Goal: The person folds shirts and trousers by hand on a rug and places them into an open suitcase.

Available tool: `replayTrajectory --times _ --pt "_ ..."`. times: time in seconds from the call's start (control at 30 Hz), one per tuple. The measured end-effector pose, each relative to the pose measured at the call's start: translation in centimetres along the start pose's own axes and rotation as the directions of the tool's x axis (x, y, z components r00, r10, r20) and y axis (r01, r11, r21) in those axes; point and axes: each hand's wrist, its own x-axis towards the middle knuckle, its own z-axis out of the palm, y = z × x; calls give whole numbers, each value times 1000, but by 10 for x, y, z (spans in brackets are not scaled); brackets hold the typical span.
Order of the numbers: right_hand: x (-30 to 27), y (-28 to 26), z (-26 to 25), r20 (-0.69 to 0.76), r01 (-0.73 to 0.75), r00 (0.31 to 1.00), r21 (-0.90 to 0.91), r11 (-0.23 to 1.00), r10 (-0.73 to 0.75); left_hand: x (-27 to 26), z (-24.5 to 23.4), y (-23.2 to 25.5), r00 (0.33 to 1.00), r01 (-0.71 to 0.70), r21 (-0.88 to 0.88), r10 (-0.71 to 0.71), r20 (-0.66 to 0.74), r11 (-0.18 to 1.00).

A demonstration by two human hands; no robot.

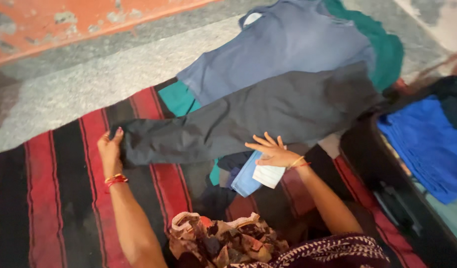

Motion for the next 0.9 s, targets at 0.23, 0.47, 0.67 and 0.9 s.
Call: replayTrajectory --times 0.23,0.47,0.67,0.9 --pt "-70 20 21 -260 108 964 197 974 -54 -5 133 126 953 64 -286 27 302 956" --pt "-77 49 34 -652 15 752 165 986 98 -29 347 125 941 84 -230 -1 339 970" --pt "-56 76 18 -776 41 619 184 982 119 -127 478 131 836 166 52 -169 523 985" --pt "-53 85 12 -760 64 620 298 952 196 -167 481 35 707 -56 308 -180 684 950"
